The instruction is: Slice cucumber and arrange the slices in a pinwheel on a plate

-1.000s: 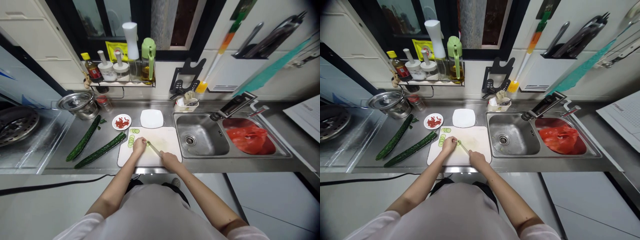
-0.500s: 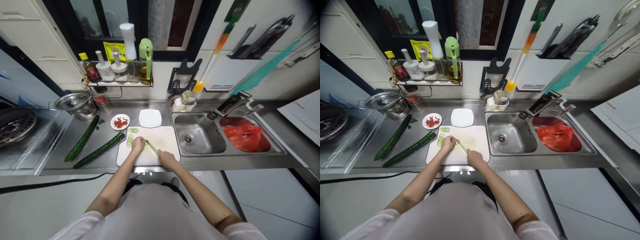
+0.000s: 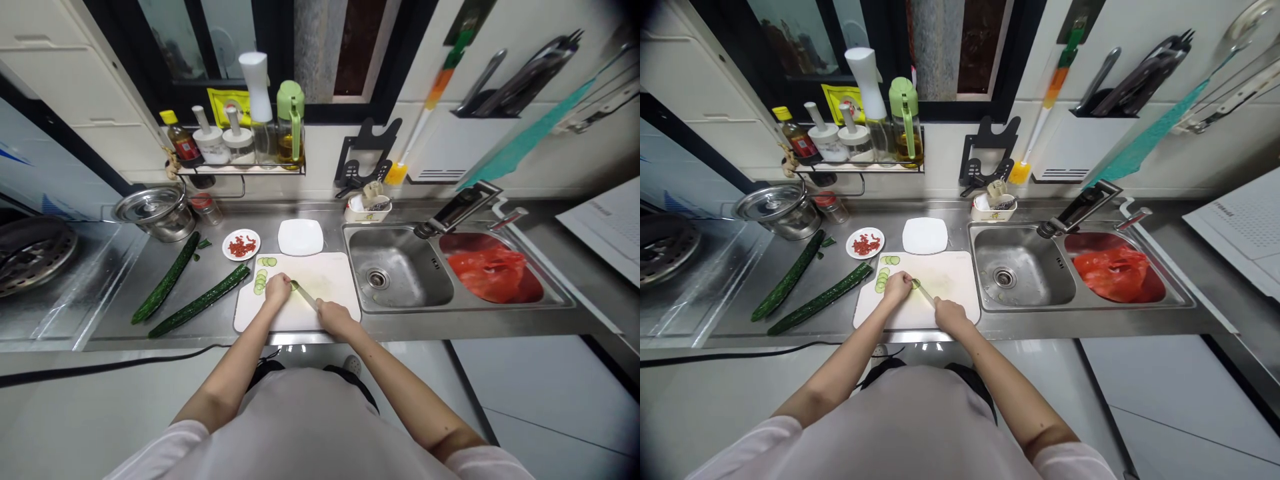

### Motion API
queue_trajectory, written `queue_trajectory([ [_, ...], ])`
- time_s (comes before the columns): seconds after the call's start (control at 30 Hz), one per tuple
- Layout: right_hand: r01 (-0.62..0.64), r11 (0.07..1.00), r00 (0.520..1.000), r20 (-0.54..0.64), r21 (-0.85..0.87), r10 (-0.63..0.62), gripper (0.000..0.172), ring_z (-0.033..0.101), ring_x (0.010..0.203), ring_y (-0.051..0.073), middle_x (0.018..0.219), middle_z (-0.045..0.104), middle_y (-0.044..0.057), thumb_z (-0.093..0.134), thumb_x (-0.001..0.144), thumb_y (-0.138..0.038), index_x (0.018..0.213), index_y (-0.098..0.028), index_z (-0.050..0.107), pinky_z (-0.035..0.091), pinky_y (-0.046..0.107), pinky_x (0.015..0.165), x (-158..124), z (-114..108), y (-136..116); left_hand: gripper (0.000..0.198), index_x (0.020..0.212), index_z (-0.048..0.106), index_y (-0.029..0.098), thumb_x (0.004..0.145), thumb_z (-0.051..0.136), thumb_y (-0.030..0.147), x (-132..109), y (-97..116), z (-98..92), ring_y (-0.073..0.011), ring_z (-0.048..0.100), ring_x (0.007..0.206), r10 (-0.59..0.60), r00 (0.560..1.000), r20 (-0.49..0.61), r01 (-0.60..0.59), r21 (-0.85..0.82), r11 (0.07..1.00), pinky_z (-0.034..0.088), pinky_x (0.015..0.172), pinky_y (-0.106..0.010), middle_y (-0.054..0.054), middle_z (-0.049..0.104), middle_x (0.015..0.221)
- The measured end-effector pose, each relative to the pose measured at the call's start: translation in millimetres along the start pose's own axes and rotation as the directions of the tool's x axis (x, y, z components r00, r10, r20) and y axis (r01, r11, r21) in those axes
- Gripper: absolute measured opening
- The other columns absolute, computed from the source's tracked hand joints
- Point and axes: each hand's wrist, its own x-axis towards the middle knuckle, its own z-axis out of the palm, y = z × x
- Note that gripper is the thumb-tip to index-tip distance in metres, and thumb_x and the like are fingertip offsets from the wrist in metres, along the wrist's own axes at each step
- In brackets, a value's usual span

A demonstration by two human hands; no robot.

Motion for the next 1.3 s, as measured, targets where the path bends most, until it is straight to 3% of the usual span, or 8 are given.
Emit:
queue_trajectory([
  [0.1, 0.003, 1.0, 1.0, 0.004, 0.005, -0.003, 0.03, 0.064, 0.097, 0.026, 0.105, 0.067, 0.015, 0.033, 0.091, -0.016, 0.115, -0.015, 0.051, 0.045, 0.033, 0.073, -2, 0, 0, 0.025, 0.101, 0.063, 0.021, 0.076, 0.062, 0.022, 2, -1, 0.1, -0.0209, 0.063, 0.097, 0.005, 1.0, 0.016, -0.005, 0.035, 0.999, 0.043, 0.08, -0.028, -0.008, 0.07, 0.102],
  [0.27, 0.0, 1.0, 1.0, 0.003, 0.007, 0.0, 0.029, 0.065, 0.095, 0.025, 0.104, 0.067, 0.016, 0.032, 0.091, -0.016, 0.113, -0.015, 0.051, 0.044, 0.033, 0.072, -7, 3, 2, 0.02, 0.096, 0.063, 0.02, 0.076, 0.063, 0.022, 2, 0, -0.8, -0.0204, 0.062, 0.098, 0.028, 0.998, 0.053, -0.03, 0.049, 0.998, 0.043, 0.08, -0.027, -0.008, 0.068, 0.104],
  [0.53, -0.002, 1.0, 1.0, 0.004, 0.015, 0.002, 0.027, 0.065, 0.094, 0.025, 0.103, 0.067, 0.015, 0.032, 0.093, -0.018, 0.112, -0.016, 0.051, 0.044, 0.032, 0.071, -6, 6, 5, 0.018, 0.092, 0.067, 0.021, 0.076, 0.06, 0.016, 1, 5, -2.9, -0.0188, 0.064, 0.092, -0.019, 0.999, 0.048, 0.02, -0.029, 0.999, 0.043, 0.077, -0.025, -0.006, 0.072, 0.095],
  [0.8, -0.01, 0.999, 1.0, 0.013, 0.032, 0.01, 0.031, 0.065, 0.097, 0.026, 0.106, 0.066, 0.017, 0.032, 0.093, -0.017, 0.117, -0.016, 0.05, 0.045, 0.034, 0.074, -4, 6, 3, 0.022, 0.089, 0.072, 0.019, 0.074, 0.059, 0.012, 7, -3, 1.9, -0.0167, 0.065, 0.088, 0.031, 0.999, 0.04, -0.026, -0.126, 0.992, 0.044, 0.078, -0.023, -0.005, 0.074, 0.092],
  [1.3, -0.008, 1.0, 1.0, 0.019, 0.014, 0.007, 0.031, 0.064, 0.098, 0.026, 0.105, 0.066, 0.017, 0.034, 0.092, -0.016, 0.117, -0.015, 0.05, 0.045, 0.034, 0.074, -5, 2, 0, 0.018, 0.087, 0.073, 0.018, 0.072, 0.062, 0.013, 14, -5, 1.3, -0.0158, 0.065, 0.085, 0.027, 0.997, 0.076, -0.017, -0.123, 0.992, 0.045, 0.075, -0.022, -0.006, 0.074, 0.091],
])
